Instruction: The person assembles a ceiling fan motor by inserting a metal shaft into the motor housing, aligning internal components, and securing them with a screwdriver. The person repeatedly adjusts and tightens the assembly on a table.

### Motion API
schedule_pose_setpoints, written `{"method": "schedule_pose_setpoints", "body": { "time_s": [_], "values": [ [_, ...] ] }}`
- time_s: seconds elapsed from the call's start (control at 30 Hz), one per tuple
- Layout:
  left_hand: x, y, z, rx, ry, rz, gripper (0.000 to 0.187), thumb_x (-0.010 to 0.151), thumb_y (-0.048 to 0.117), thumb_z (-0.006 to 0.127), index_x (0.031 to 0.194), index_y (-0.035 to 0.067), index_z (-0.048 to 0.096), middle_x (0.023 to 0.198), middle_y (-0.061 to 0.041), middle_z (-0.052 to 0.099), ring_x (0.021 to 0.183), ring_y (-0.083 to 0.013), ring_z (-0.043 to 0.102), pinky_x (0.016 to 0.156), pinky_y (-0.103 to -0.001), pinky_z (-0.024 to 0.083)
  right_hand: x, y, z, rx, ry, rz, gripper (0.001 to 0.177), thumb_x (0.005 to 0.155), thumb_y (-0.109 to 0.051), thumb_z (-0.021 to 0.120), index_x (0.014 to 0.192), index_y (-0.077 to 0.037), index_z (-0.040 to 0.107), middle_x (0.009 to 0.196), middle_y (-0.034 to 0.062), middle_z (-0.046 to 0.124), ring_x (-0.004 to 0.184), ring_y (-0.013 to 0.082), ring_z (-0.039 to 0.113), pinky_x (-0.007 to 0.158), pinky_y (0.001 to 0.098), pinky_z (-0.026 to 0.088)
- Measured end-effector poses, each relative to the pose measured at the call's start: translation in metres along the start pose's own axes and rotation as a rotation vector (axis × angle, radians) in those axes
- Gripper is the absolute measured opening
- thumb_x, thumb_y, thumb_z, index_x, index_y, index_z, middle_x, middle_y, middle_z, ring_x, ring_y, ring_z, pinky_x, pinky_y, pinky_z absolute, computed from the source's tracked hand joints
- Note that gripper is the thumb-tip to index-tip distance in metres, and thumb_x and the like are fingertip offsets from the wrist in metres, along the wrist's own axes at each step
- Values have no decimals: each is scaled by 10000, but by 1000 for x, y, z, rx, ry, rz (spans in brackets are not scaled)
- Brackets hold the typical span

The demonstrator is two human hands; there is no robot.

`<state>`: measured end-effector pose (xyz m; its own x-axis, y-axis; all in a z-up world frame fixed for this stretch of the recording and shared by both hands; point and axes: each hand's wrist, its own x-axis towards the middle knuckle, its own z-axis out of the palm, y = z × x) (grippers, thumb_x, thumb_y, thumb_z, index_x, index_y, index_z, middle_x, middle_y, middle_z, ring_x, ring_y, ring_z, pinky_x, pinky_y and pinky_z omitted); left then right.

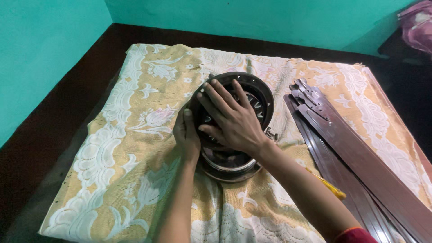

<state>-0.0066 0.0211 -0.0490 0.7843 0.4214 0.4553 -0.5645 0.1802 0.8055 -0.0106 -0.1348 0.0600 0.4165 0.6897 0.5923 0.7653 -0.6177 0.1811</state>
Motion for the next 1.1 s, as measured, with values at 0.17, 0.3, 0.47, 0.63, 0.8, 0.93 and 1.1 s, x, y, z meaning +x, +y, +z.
{"method": "schedule_pose_setpoints", "body": {
  "time_s": [0.17, 0.3, 0.47, 0.63, 0.8, 0.93, 1.1],
  "values": [
    [-3, -2, -2, 59, 50, -29, 445, 1110, 341, 509, 1312, -23, 665, 1173, -69, 706, 1058, -134, 618, 954, -277, 492, -5, 0, -19, -192, 95, 225, 677, 990, -488, 558, 1518, -67, 513, 1589, 124, 481, 1491, 242, 418, 1228, 583, 195],
    [-3, -7, -7, 118, 45, -12, 434, 1114, 356, 500, 1274, -3, 684, 1089, -25, 712, 994, -88, 608, 900, -247, 494, -19, 1, -34, 55, 64, 752, 355, 1075, -415, 581, 1367, -219, 627, 1381, 27, 681, 1261, 160, 635, 1139, 417, 436],
    [-3, -8, -6, 246, 91, -280, 481, 1151, 306, 502, 1089, -151, 637, 883, -179, 380, 822, -220, 349, 753, -352, 318, -19, 21, -15, -1, 415, 457, 415, 971, -293, 689, 1278, -17, 649, 1255, 214, 610, 1132, 339, 592, 932, 429, 479],
    [-1, 9, -11, 72, -111, -89, 584, 1120, 449, 379, 1356, -38, 598, 1352, -129, 643, 1260, -196, 578, 1101, -320, 419, -58, 63, 24, 974, 438, 746, 381, 1074, -314, 591, 1261, 19, 602, 1076, 45, 640, 987, 129, 578, 853, 281, 466],
    [2, 13, -5, -175, -111, -207, 656, 1094, 465, 410, 1416, -92, 538, 1451, -177, 584, 1339, -237, 547, 1161, -361, 397, -111, 74, 50, 996, 360, 943, 341, 1152, -269, 523, 1080, 29, 671, 822, -31, 613, 781, 79, 578, 703, 240, 485],
    [-3, 3, -9, -16, -72, -138, 682, 1118, 488, 400, 1363, -119, 590, 1408, -197, 631, 1313, -249, 575, 1162, -362, 416, -120, 70, 39, 790, 333, 964, 317, 1083, -258, 590, 1261, -11, 680, 1062, 81, 698, 975, 145, 641, 834, 289, 521],
    [-4, 0, 3, 44, 47, -143, 699, 1095, 508, 338, 1354, -92, 589, 1363, -176, 640, 1260, -228, 593, 1108, -345, 427, -96, 50, 26, 426, 423, 435, 548, 1070, -194, 575, 1586, -63, 444, 1621, 186, 458, 1502, 354, 440, 1249, 497, 372]
  ]
}}
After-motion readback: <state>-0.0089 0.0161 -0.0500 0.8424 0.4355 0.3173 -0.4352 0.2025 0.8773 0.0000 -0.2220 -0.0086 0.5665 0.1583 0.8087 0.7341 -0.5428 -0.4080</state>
